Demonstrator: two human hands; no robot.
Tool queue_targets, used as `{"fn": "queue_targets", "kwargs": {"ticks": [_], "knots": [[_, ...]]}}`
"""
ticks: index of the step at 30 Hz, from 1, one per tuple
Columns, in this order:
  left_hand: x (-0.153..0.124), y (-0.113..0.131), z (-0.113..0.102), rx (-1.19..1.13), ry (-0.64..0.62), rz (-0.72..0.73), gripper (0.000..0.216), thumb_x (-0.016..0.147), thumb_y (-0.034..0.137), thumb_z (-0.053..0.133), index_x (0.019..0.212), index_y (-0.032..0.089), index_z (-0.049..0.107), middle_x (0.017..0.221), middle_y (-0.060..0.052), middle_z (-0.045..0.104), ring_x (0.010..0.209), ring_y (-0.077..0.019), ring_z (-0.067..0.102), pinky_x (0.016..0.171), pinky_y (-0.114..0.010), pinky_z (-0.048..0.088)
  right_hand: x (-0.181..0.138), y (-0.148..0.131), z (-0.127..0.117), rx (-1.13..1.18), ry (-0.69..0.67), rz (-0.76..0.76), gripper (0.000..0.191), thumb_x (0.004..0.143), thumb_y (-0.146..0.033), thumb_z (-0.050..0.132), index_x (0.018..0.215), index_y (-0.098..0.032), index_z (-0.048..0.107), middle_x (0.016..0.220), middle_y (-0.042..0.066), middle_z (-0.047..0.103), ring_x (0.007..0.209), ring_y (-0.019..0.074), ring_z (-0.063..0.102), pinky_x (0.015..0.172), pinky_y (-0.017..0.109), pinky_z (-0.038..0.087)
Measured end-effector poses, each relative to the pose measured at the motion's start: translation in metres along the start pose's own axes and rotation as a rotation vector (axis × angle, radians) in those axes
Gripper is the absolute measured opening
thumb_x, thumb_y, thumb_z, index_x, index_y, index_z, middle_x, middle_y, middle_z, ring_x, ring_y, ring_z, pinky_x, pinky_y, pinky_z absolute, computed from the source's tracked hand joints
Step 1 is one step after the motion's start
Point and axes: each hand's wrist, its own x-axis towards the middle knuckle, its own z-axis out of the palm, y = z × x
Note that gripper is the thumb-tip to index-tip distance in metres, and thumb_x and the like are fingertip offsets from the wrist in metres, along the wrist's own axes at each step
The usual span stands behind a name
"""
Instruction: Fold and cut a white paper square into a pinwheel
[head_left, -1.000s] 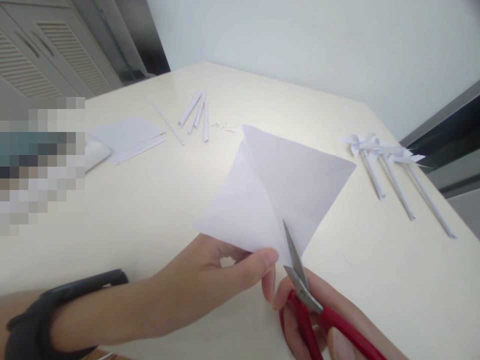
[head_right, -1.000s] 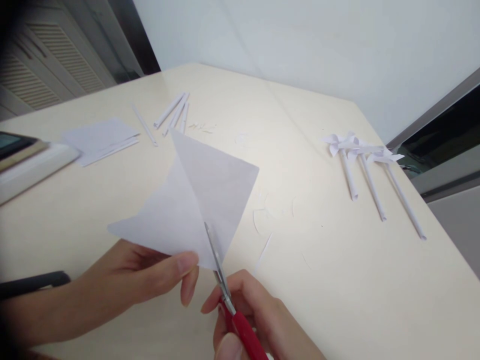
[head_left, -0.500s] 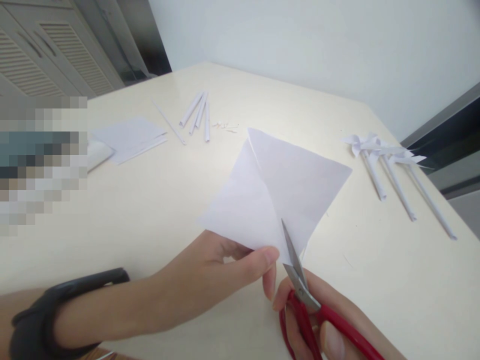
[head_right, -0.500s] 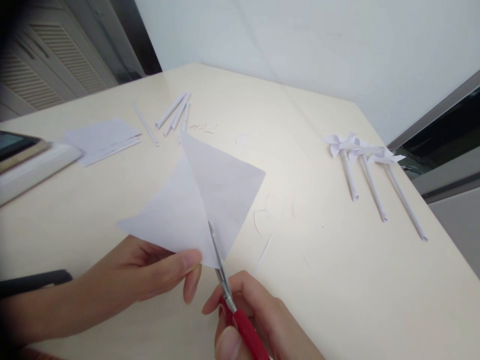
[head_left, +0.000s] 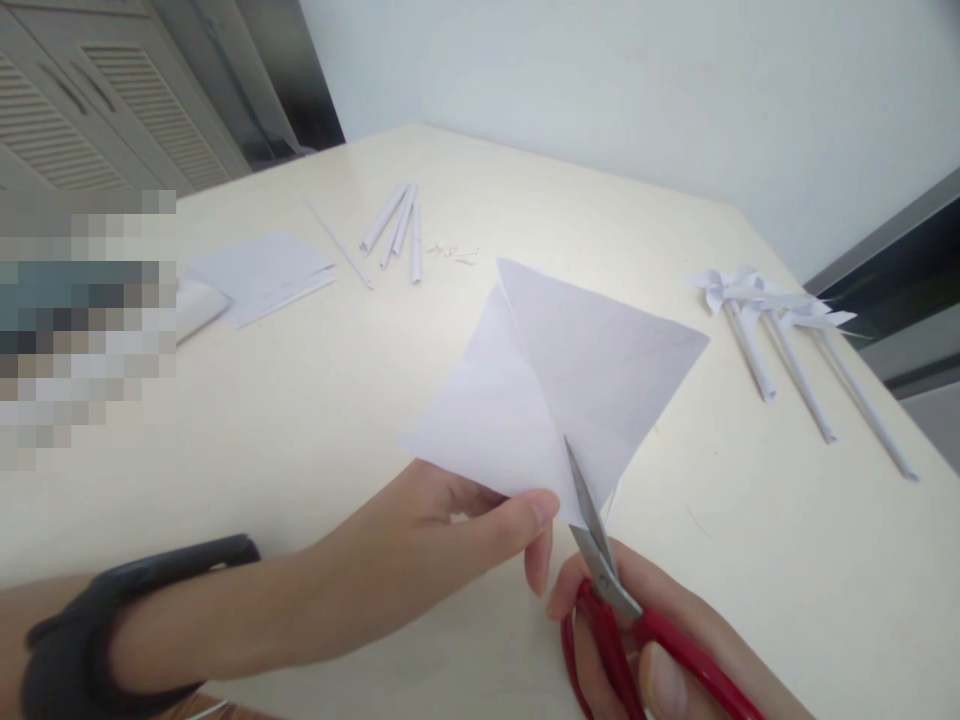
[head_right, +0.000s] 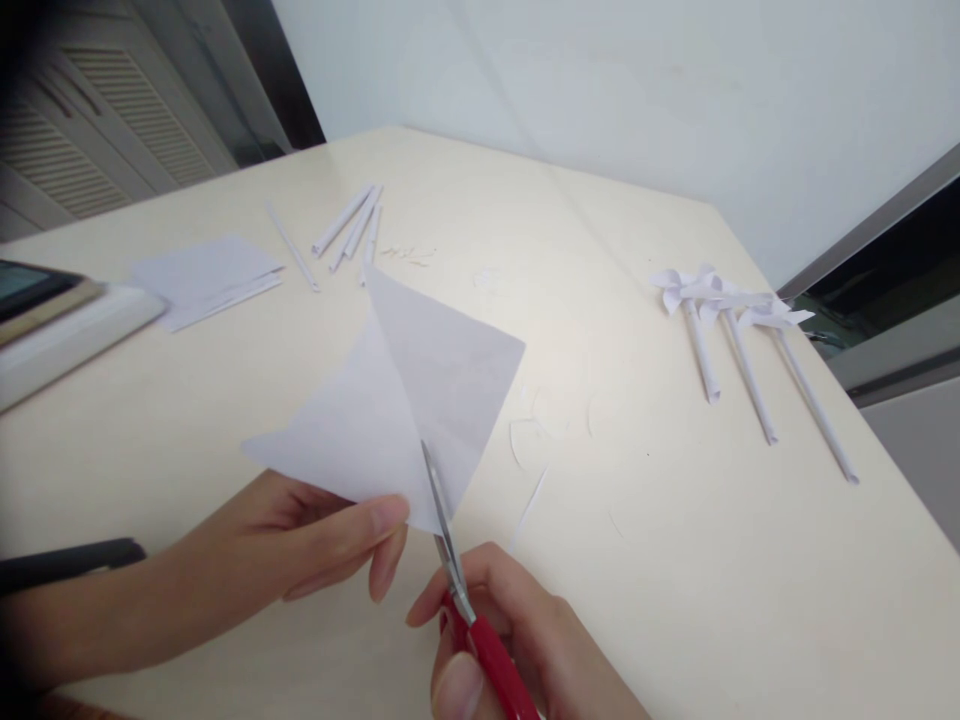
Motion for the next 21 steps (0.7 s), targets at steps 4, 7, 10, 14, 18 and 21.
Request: {"fn": "queue_targets", "kwargs": {"ticks": [4,7,10,14,18,21], "knots": [[0.001,-0.001,0.0,-0.017,-0.006,0.016,0.033,0.085,0.03,0.045,0.058,0.017,0.059,0.045,0.007,0.033,0.044,-0.006,0.03,0.041,-0.015,0.025,-0.006,-0.053,0.009,0.001,0.014,0.039,0.052,0.072,-0.069,0.052,0.099,-0.025,0.052,0.063,-0.002,0.041,0.054,0.0107,0.043,0.059,0.026,0.046],[0.001,0.0,0.0,-0.028,-0.016,0.013,0.033,0.086,0.029,0.044,0.059,0.017,0.059,0.045,0.008,0.032,0.043,-0.0052,0.03,0.04,-0.014,0.024,-0.002,-0.046,0.008,0.006,-0.02,0.018,0.059,0.068,-0.074,0.051,0.098,-0.024,0.052,0.062,-0.003,0.039,0.052,0.01,0.041,0.057,0.025,0.045],[0.0,0.001,0.001,-0.034,-0.02,0.004,0.034,0.085,0.03,0.044,0.058,0.017,0.059,0.045,0.008,0.033,0.044,-0.0055,0.03,0.041,-0.015,0.024,0.001,-0.031,0.005,0.001,-0.036,0.014,0.062,0.068,-0.077,0.047,0.1,-0.024,0.051,0.062,-0.002,0.039,0.051,0.0104,0.041,0.054,0.025,0.045],[-0.001,0.003,0.001,-0.019,-0.011,0.0,0.033,0.085,0.029,0.044,0.057,0.018,0.058,0.046,0.008,0.033,0.045,-0.0056,0.031,0.042,-0.015,0.024,0.002,-0.028,0.005,-0.027,-0.026,-0.001,0.059,0.07,-0.076,0.045,0.1,-0.025,0.052,0.061,-0.003,0.039,0.049,0.0101,0.04,0.052,0.025,0.044],[-0.002,0.001,0.001,-0.009,-0.009,0.004,0.033,0.085,0.028,0.042,0.059,0.017,0.058,0.045,0.008,0.032,0.044,-0.0052,0.03,0.042,-0.015,0.023,0.002,-0.034,0.006,-0.02,-0.027,-0.005,0.061,0.068,-0.077,0.047,0.098,-0.024,0.052,0.057,-0.004,0.036,0.048,0.0096,0.039,0.049,0.023,0.041],[0.0,-0.002,0.0,0.005,-0.028,0.023,0.033,0.086,0.031,0.042,0.06,0.018,0.059,0.045,0.008,0.033,0.043,-0.0054,0.031,0.042,-0.015,0.024,-0.002,-0.042,0.008,0.007,-0.001,0.024,0.059,0.067,-0.075,0.051,0.096,-0.023,0.053,0.057,-0.004,0.036,0.048,0.009,0.038,0.046,0.021,0.04]]}}
